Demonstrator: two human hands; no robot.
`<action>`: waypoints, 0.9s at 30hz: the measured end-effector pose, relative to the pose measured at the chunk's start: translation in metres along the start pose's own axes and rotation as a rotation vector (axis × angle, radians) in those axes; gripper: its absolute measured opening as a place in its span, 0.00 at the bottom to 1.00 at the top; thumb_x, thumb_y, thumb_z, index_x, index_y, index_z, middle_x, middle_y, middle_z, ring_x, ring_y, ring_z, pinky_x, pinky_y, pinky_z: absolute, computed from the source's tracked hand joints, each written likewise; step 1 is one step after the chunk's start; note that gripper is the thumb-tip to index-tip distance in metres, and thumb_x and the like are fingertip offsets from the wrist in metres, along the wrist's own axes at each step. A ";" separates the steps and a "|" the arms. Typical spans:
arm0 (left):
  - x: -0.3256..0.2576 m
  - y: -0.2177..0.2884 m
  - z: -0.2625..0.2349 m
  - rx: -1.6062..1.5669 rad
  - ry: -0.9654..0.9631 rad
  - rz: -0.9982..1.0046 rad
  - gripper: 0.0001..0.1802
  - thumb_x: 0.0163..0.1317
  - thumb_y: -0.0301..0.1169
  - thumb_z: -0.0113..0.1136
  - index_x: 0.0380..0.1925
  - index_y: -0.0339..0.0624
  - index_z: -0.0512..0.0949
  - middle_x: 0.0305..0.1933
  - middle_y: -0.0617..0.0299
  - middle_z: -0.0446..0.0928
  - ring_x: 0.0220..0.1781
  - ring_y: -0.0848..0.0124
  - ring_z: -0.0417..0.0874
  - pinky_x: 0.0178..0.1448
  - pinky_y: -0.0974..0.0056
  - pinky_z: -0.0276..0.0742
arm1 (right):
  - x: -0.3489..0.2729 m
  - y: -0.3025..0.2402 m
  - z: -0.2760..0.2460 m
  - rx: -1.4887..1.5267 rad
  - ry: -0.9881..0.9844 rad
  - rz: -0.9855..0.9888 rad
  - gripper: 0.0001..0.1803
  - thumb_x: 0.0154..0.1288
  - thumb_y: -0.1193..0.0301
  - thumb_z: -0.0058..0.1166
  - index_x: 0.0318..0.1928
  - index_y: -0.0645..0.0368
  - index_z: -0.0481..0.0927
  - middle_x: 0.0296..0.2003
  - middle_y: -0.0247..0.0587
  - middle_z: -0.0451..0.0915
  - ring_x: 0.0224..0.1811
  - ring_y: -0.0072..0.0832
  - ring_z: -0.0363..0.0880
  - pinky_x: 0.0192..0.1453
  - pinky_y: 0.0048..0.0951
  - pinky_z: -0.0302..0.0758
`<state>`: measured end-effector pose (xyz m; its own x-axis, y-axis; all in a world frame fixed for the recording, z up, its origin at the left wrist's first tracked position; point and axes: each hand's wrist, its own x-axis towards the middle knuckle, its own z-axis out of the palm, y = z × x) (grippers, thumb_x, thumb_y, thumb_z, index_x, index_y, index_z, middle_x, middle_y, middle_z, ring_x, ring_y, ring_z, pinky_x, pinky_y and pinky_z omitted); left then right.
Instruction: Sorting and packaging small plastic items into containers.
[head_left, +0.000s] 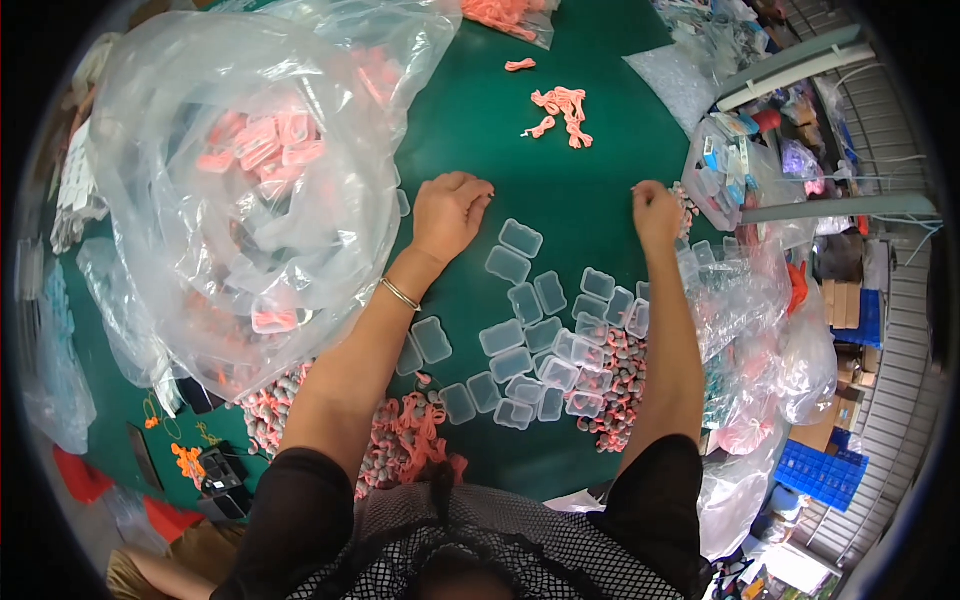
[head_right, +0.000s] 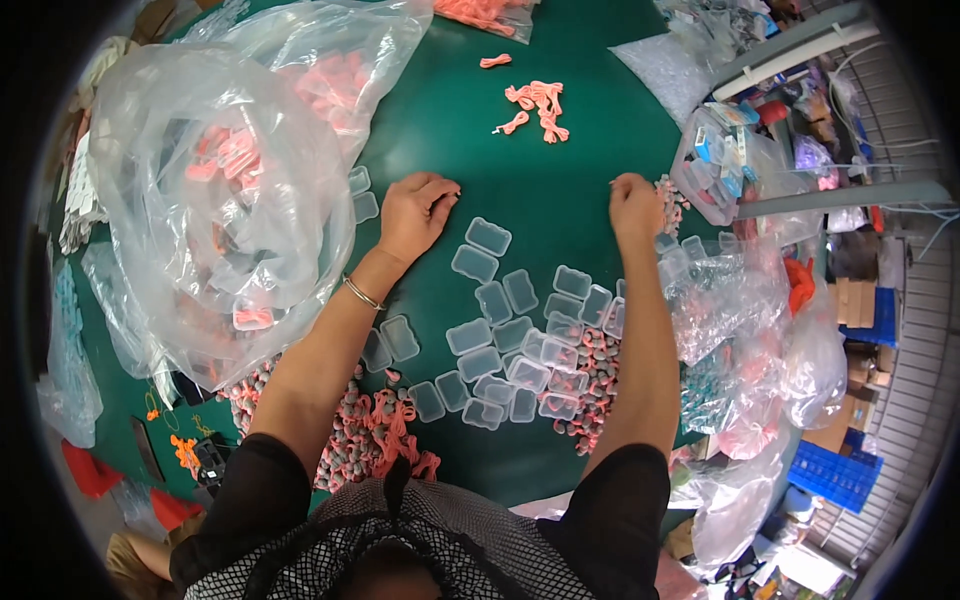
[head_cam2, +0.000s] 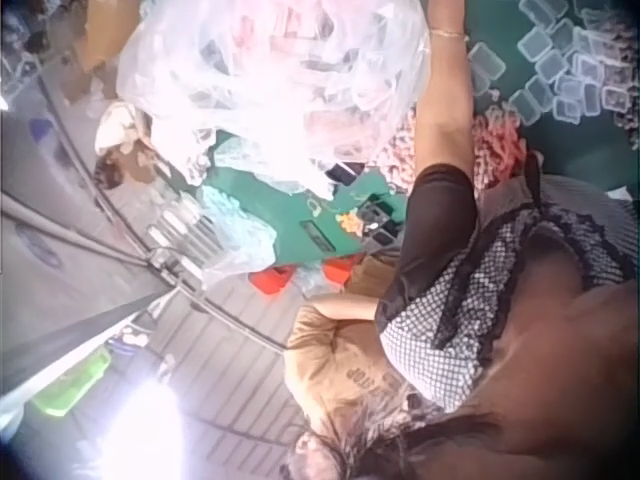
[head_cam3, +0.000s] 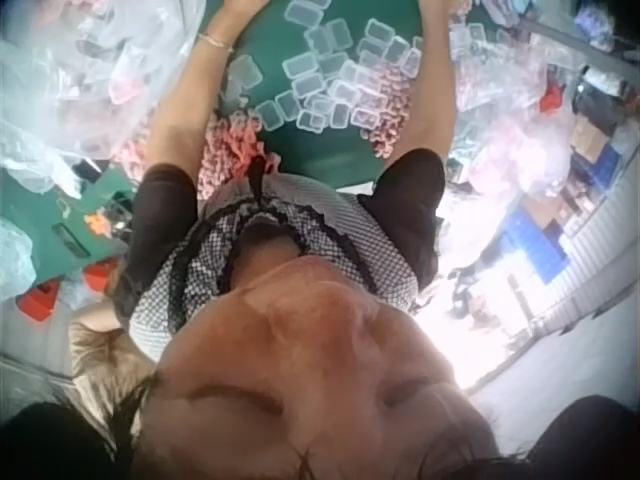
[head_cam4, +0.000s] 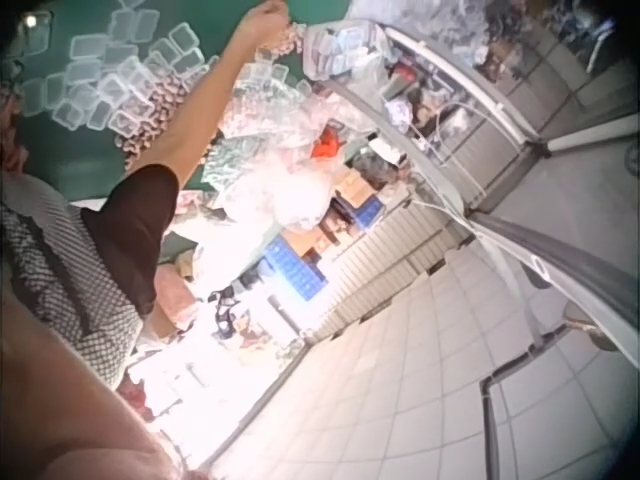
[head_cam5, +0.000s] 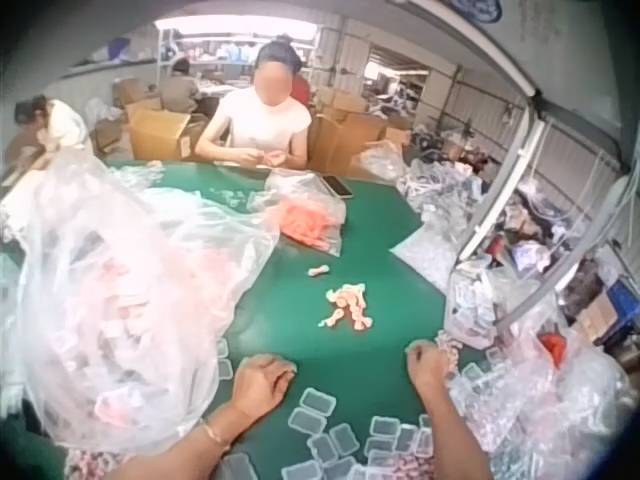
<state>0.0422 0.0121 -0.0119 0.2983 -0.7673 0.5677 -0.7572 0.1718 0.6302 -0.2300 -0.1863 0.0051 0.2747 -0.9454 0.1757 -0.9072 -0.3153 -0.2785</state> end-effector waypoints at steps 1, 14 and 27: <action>0.000 0.003 -0.003 0.009 0.009 -0.003 0.06 0.51 0.22 0.64 0.30 0.41 0.80 0.31 0.57 0.79 0.27 0.62 0.80 0.33 0.61 0.76 | -0.010 -0.010 0.001 0.343 -0.014 -0.112 0.08 0.61 0.66 0.56 0.37 0.55 0.82 0.34 0.40 0.83 0.32 0.33 0.82 0.36 0.32 0.76; -0.034 0.046 -0.029 -0.121 -0.424 -0.014 0.05 0.50 0.27 0.63 0.29 0.45 0.81 0.33 0.61 0.78 0.37 0.60 0.79 0.42 0.58 0.75 | -0.158 -0.125 -0.001 0.455 -0.121 -0.299 0.03 0.54 0.69 0.61 0.30 0.47 0.80 0.25 0.27 0.77 0.32 0.32 0.76 0.37 0.38 0.63; -0.028 0.043 -0.038 0.025 -0.431 0.033 0.28 0.43 0.38 0.70 0.49 0.49 0.76 0.38 0.59 0.72 0.41 0.59 0.76 0.42 0.56 0.72 | -0.135 -0.130 -0.009 0.220 -0.001 -0.454 0.02 0.55 0.70 0.58 0.31 0.48 0.80 0.28 0.29 0.76 0.34 0.31 0.75 0.43 0.37 0.63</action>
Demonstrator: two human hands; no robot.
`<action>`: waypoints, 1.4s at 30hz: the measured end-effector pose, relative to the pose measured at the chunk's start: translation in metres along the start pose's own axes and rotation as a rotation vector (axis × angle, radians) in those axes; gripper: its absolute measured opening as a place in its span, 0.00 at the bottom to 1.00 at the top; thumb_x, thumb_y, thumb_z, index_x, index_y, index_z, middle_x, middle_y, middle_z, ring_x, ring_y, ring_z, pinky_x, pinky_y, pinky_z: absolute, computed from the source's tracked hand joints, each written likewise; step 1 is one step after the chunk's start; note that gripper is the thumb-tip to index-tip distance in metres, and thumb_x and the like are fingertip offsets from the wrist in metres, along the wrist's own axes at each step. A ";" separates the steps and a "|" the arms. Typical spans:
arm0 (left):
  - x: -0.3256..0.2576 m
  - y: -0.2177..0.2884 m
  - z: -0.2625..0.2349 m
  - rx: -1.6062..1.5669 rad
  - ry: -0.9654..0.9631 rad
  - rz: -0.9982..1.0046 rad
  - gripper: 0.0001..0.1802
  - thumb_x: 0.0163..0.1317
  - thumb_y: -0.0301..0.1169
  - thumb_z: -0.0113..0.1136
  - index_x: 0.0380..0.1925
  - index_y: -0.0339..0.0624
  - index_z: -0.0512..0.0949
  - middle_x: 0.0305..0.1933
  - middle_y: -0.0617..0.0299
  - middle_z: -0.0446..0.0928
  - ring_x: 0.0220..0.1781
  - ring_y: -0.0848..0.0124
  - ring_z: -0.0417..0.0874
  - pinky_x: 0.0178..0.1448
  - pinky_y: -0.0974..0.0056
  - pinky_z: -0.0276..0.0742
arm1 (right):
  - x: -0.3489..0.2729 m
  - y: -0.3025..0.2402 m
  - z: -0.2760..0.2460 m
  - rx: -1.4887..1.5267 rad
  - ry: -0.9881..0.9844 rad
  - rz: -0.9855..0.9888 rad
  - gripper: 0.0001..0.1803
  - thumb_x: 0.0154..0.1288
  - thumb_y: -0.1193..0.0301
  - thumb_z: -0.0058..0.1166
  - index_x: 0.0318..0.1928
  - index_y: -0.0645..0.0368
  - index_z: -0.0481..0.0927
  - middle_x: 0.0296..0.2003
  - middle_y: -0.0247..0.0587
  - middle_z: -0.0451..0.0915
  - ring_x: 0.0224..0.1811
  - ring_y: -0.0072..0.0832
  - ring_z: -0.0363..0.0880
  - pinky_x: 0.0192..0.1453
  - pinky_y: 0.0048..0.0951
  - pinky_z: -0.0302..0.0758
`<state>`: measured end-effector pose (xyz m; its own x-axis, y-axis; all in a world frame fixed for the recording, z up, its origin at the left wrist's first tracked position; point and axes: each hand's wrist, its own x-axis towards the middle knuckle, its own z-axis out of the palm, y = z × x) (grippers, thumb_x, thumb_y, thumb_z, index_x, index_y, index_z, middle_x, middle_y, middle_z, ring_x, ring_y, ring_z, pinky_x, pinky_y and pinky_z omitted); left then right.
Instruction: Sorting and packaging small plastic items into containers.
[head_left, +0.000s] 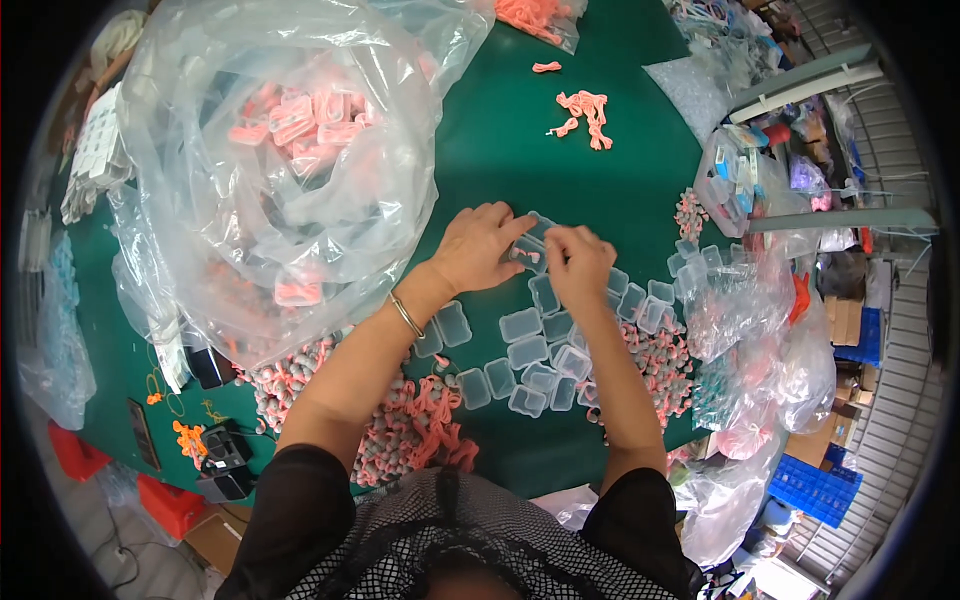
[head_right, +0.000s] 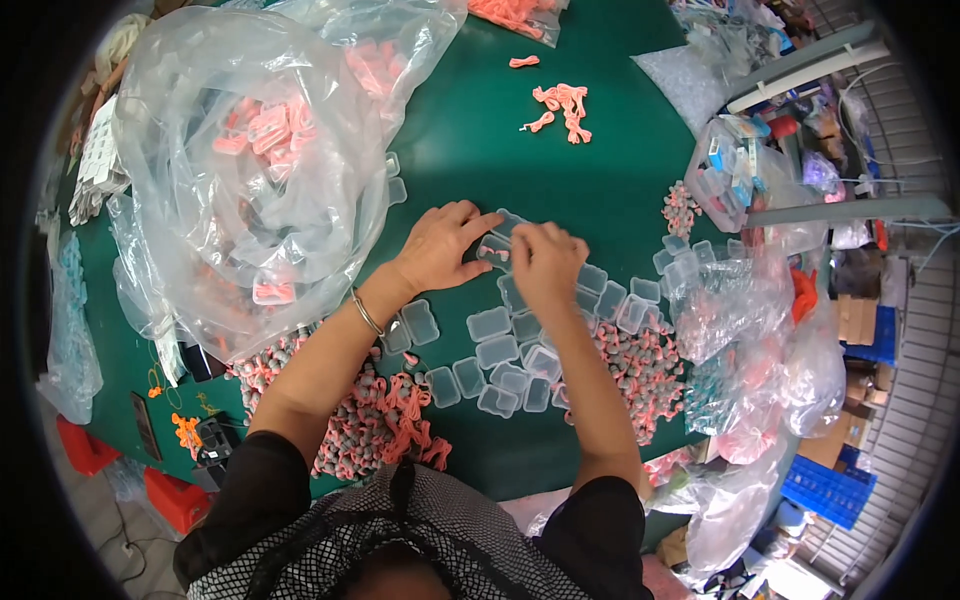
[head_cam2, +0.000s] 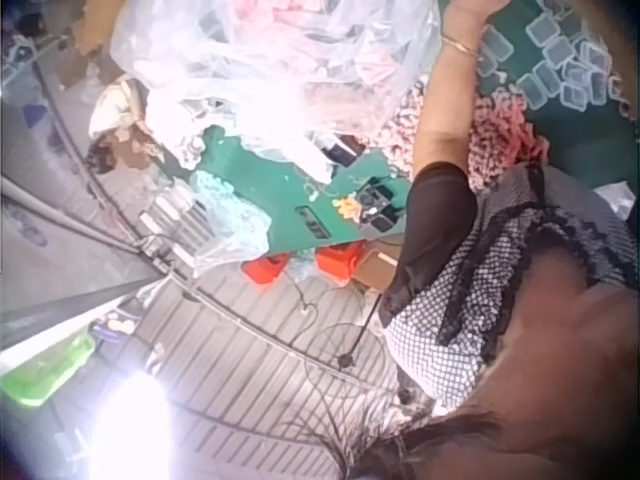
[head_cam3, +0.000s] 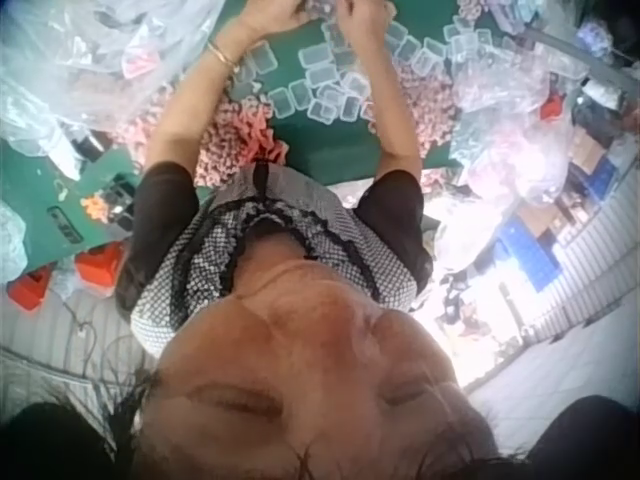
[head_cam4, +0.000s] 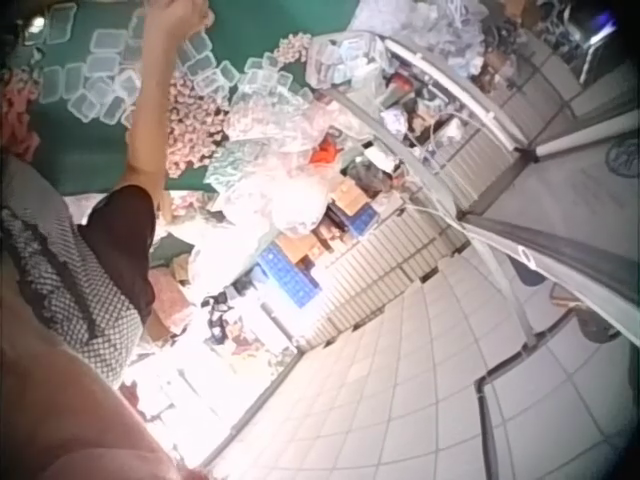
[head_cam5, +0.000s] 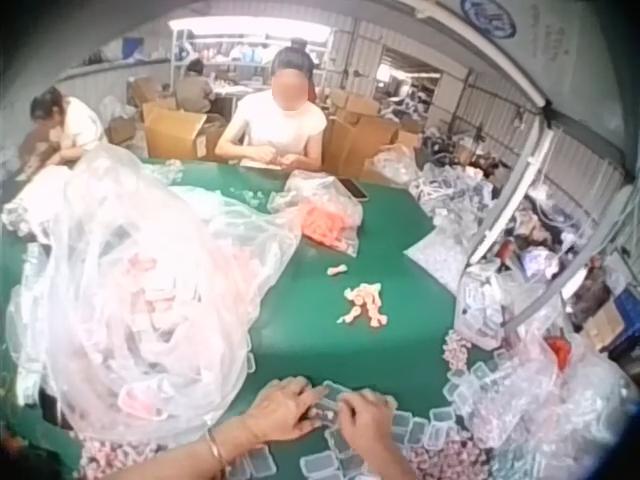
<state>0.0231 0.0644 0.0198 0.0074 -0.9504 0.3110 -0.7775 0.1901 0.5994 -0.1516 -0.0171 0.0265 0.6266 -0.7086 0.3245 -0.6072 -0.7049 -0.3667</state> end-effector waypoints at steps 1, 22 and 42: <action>0.001 -0.002 0.001 0.000 0.002 0.000 0.28 0.43 0.38 0.70 0.49 0.49 0.76 0.38 0.59 0.72 0.41 0.59 0.76 0.42 0.56 0.72 | 0.013 0.011 -0.004 0.108 0.009 0.070 0.03 0.55 0.72 0.57 0.32 0.49 0.80 0.29 0.31 0.76 0.34 0.33 0.76 0.39 0.37 0.66; -0.001 -0.019 0.007 -0.067 0.026 0.002 0.29 0.40 0.40 0.73 0.45 0.49 0.78 0.39 0.63 0.74 0.42 0.63 0.75 0.44 0.59 0.69 | 0.104 0.041 0.003 0.064 -0.086 -0.058 0.04 0.59 0.73 0.57 0.36 0.55 0.80 0.31 0.36 0.78 0.34 0.33 0.77 0.41 0.35 0.71; -0.001 -0.020 0.014 -0.121 0.094 0.000 0.29 0.35 0.40 0.75 0.41 0.46 0.80 0.40 0.62 0.77 0.43 0.62 0.77 0.48 0.59 0.71 | 0.020 0.009 -0.005 0.052 -0.104 -0.457 0.08 0.52 0.75 0.57 0.35 0.53 0.79 0.34 0.33 0.75 0.39 0.33 0.73 0.46 0.37 0.66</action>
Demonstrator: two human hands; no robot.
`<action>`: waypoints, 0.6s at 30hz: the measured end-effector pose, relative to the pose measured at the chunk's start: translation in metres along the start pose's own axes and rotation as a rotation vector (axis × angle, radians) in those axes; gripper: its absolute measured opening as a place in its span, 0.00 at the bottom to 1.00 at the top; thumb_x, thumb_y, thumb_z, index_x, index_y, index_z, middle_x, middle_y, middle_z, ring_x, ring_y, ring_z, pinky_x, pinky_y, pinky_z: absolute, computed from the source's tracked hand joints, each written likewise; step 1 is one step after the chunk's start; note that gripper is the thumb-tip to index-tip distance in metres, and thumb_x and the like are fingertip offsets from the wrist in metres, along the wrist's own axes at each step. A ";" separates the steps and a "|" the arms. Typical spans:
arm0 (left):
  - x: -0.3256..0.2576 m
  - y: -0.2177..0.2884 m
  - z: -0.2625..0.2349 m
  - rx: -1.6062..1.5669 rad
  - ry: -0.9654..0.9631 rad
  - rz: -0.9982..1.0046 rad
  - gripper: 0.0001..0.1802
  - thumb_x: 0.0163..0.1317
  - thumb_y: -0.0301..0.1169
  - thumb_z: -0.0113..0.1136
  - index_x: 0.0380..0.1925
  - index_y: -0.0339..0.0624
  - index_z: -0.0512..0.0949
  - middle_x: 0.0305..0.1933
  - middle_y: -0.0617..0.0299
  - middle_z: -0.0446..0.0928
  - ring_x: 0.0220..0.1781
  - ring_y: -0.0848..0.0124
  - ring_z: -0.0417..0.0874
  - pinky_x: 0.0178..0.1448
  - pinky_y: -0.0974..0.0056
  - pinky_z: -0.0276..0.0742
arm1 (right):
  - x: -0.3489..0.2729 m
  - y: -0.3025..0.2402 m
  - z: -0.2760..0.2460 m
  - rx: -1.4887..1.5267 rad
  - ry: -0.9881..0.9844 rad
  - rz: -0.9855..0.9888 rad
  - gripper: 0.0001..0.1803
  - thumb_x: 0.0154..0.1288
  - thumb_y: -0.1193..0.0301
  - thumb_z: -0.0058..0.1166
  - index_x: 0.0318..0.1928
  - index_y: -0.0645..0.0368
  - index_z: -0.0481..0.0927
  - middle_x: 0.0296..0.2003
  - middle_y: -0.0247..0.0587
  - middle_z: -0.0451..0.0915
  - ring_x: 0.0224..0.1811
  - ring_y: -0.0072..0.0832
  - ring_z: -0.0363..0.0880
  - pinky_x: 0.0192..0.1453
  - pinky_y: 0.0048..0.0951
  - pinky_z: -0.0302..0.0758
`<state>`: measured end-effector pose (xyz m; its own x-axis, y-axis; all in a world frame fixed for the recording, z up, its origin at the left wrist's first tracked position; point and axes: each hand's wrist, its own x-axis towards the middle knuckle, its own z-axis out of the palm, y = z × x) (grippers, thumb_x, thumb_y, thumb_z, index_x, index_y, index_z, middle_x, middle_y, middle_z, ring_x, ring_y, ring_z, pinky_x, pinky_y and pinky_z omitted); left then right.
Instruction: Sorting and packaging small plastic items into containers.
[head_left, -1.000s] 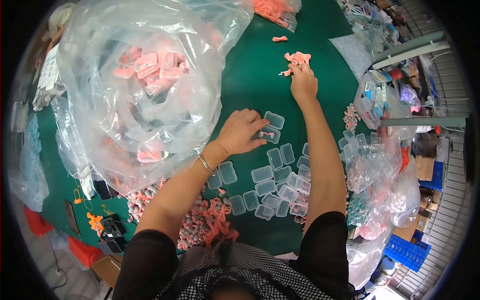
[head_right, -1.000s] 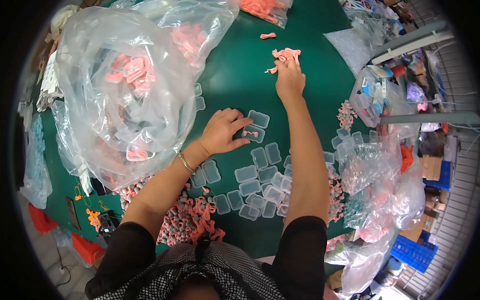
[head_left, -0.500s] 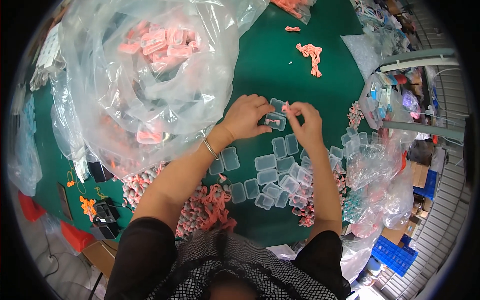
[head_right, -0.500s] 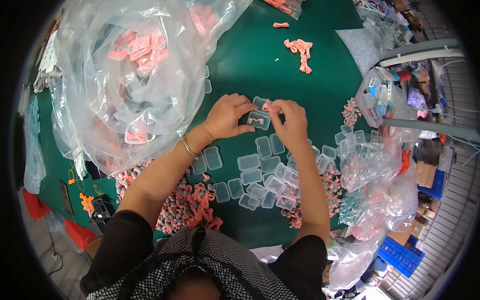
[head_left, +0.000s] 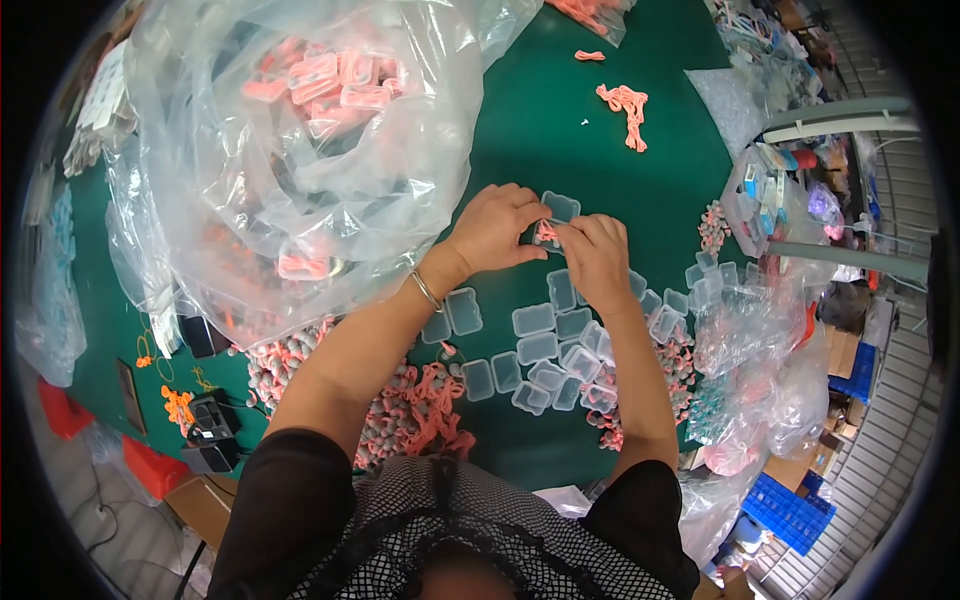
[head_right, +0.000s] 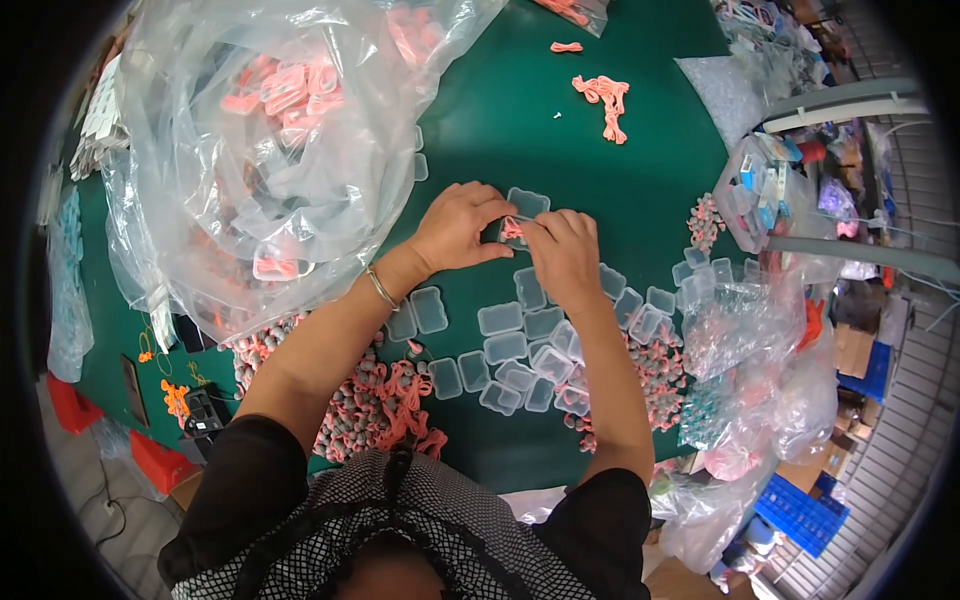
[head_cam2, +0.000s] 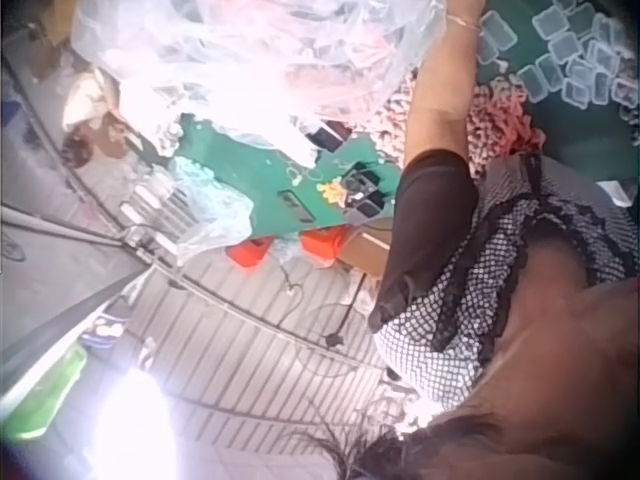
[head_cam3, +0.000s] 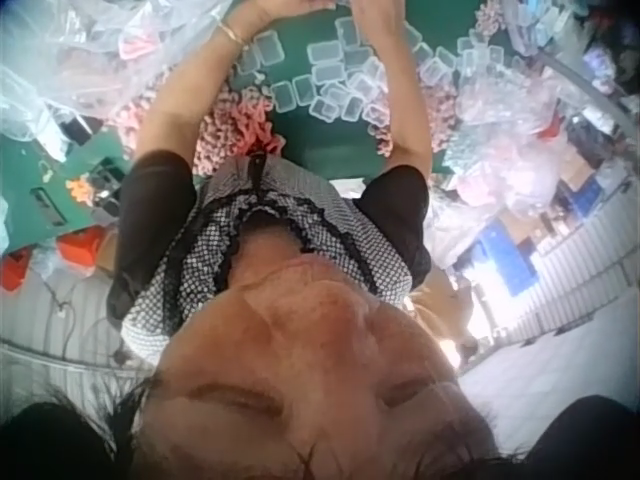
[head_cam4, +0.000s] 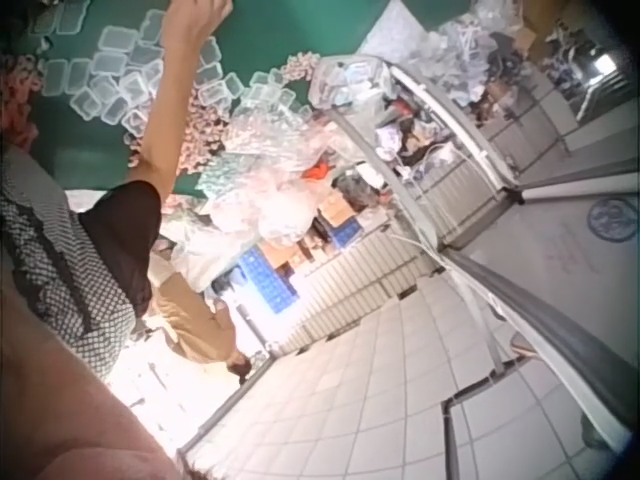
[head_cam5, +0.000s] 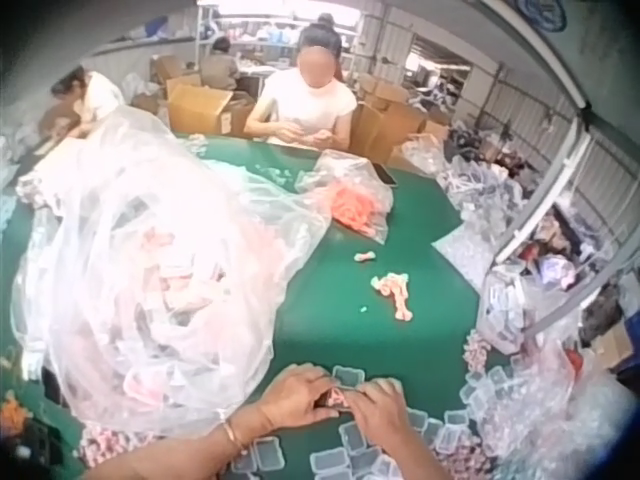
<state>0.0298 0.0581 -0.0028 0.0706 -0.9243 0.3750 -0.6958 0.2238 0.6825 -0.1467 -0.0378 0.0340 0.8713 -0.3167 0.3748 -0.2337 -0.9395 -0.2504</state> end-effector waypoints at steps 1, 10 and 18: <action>-0.001 -0.001 0.000 0.003 0.003 -0.004 0.29 0.35 0.40 0.75 0.41 0.46 0.80 0.40 0.62 0.77 0.43 0.62 0.77 0.48 0.59 0.71 | 0.002 -0.001 -0.002 0.008 0.012 0.023 0.08 0.53 0.75 0.56 0.36 0.54 0.79 0.35 0.34 0.75 0.40 0.34 0.73 0.46 0.37 0.66; 0.000 0.004 -0.002 0.006 -0.005 0.000 0.28 0.37 0.40 0.74 0.41 0.46 0.77 0.38 0.62 0.76 0.44 0.61 0.76 0.45 0.58 0.69 | 0.016 0.025 0.015 0.283 -0.072 0.394 0.13 0.53 0.77 0.59 0.41 0.59 0.79 0.41 0.43 0.76 0.41 0.43 0.76 0.43 0.38 0.74; -0.001 0.004 -0.003 0.028 -0.001 0.002 0.32 0.42 0.41 0.72 0.49 0.46 0.74 0.38 0.62 0.76 0.43 0.61 0.76 0.47 0.57 0.68 | 0.005 0.003 0.002 0.231 0.065 0.247 0.12 0.53 0.79 0.60 0.40 0.61 0.78 0.39 0.45 0.76 0.36 0.45 0.77 0.40 0.37 0.76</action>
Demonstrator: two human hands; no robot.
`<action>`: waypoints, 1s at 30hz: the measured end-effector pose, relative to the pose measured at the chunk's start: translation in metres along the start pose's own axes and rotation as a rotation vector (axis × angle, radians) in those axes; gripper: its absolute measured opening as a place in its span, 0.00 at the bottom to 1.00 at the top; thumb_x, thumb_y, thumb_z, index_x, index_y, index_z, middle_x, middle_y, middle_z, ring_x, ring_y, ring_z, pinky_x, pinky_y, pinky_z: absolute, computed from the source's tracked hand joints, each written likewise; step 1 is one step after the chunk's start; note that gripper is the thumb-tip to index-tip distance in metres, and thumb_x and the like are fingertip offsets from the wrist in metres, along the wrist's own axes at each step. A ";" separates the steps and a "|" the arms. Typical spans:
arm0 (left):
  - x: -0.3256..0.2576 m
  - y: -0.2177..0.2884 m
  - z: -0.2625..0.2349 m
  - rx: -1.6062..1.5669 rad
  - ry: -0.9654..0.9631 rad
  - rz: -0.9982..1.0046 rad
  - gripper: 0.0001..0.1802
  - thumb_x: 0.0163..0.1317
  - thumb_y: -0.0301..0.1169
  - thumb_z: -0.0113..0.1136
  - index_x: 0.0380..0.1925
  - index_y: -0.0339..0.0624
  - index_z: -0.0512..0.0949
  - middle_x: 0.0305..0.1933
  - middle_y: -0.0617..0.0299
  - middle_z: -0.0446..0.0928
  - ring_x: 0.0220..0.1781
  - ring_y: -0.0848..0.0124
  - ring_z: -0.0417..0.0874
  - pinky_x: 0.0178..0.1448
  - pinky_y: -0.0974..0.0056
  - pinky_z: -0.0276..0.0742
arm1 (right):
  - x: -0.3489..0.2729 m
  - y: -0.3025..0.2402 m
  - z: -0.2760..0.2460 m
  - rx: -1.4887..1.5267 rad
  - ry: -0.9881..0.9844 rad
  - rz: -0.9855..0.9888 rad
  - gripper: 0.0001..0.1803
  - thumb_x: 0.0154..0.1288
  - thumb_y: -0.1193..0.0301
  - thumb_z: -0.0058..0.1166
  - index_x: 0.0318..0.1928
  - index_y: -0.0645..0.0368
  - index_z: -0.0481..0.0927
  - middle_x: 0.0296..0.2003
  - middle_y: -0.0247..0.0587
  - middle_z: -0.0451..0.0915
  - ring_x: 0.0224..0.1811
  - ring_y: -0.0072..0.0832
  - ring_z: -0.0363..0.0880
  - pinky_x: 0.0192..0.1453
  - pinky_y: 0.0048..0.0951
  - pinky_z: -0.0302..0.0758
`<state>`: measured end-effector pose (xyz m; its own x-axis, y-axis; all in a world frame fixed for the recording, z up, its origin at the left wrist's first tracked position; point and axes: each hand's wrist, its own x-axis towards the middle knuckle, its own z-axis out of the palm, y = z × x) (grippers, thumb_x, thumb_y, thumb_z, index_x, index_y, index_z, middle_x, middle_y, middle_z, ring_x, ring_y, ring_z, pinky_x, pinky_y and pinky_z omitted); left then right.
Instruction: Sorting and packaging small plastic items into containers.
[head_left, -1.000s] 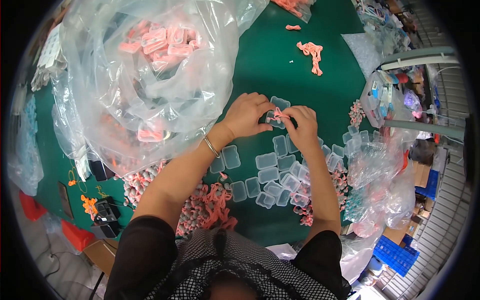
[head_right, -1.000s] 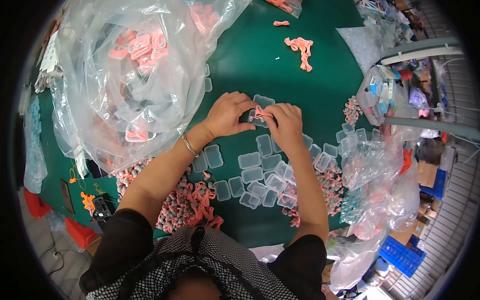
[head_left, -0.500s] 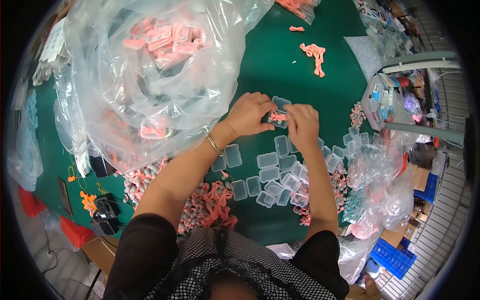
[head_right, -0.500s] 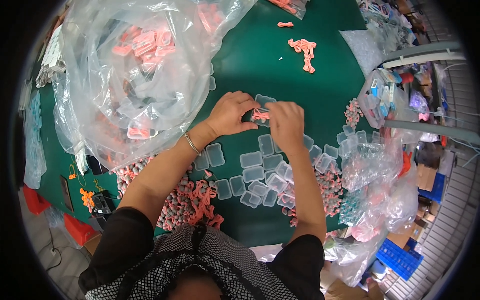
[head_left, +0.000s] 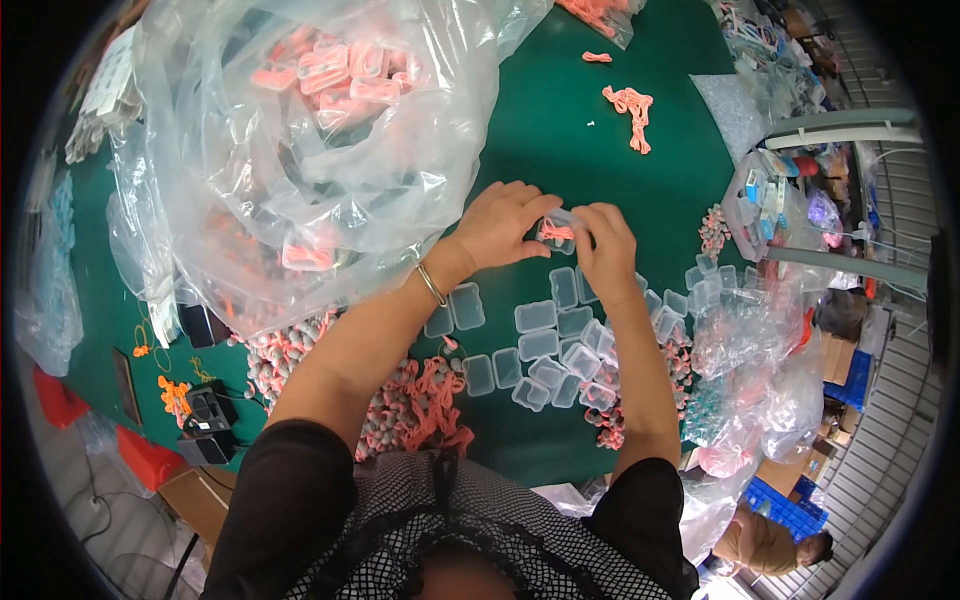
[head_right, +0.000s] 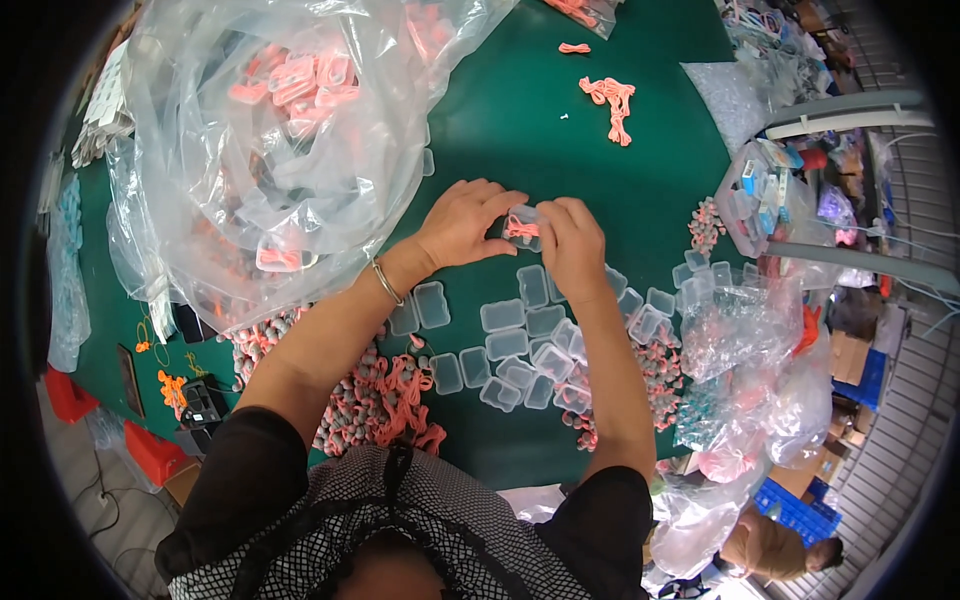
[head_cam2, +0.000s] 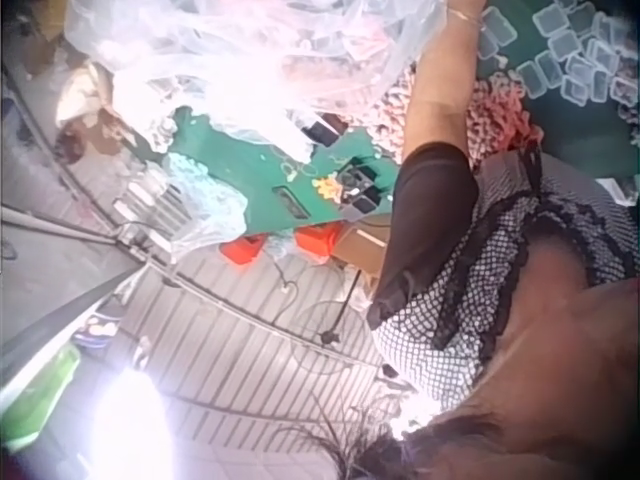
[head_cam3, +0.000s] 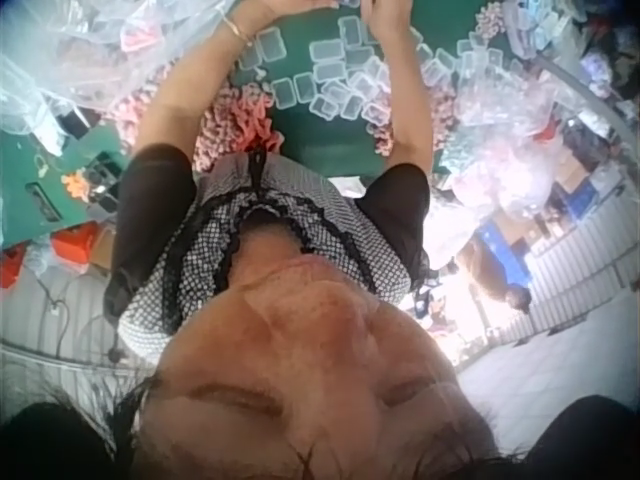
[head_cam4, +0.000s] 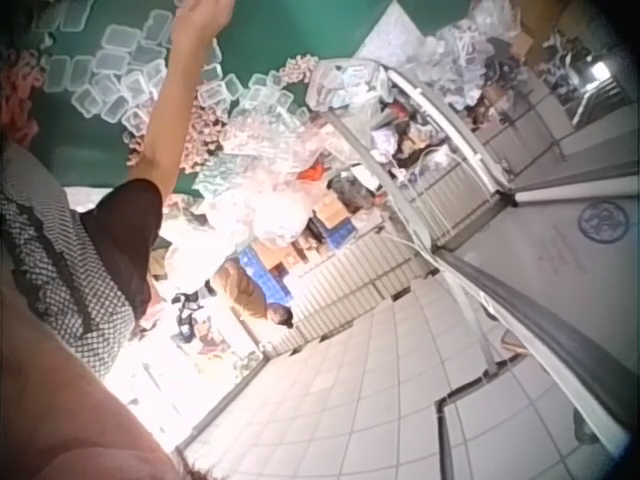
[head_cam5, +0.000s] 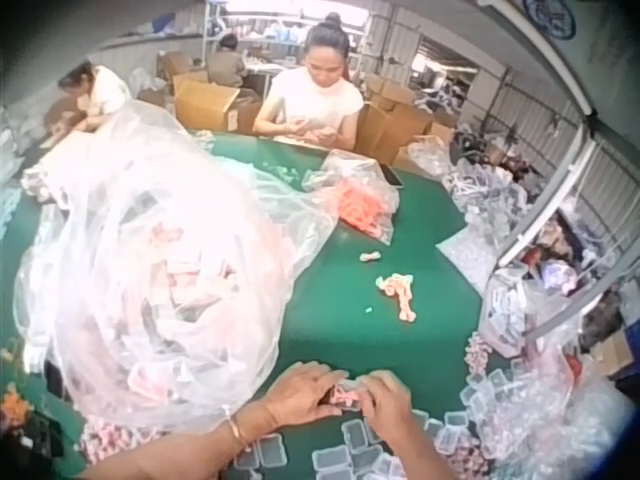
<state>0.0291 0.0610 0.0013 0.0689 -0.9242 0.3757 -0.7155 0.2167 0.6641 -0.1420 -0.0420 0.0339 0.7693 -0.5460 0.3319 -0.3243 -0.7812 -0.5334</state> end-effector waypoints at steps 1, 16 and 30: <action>-0.001 -0.003 0.001 0.000 0.002 -0.001 0.32 0.42 0.41 0.72 0.49 0.46 0.74 0.38 0.62 0.76 0.43 0.61 0.76 0.47 0.57 0.68 | -0.004 -0.003 -0.001 0.000 -0.002 -0.001 0.12 0.53 0.79 0.60 0.40 0.61 0.78 0.39 0.45 0.76 0.36 0.45 0.77 0.40 0.37 0.76; -0.004 -0.017 0.006 -0.075 0.087 0.001 0.11 0.59 0.39 0.59 0.34 0.43 0.79 0.31 0.59 0.74 0.33 0.58 0.77 0.40 0.58 0.72 | -0.002 -0.001 0.017 0.103 -0.080 -0.046 0.13 0.55 0.78 0.60 0.43 0.61 0.78 0.34 0.44 0.75 0.33 0.39 0.76 0.35 0.33 0.74; -0.001 -0.013 0.017 -0.100 0.230 -0.024 0.05 0.62 0.26 0.54 0.37 0.39 0.76 0.35 0.54 0.75 0.32 0.57 0.79 0.35 0.61 0.74 | 0.120 -0.190 0.060 -0.016 0.443 -0.536 0.13 0.47 0.73 0.54 0.37 0.59 0.79 0.28 0.33 0.73 0.33 0.31 0.68 0.44 0.37 0.62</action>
<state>0.0266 0.0541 -0.0181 0.2492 -0.8360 0.4889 -0.6406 0.2363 0.7306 0.0453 0.0589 0.1279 0.5298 -0.1534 0.8341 0.0269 -0.9800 -0.1973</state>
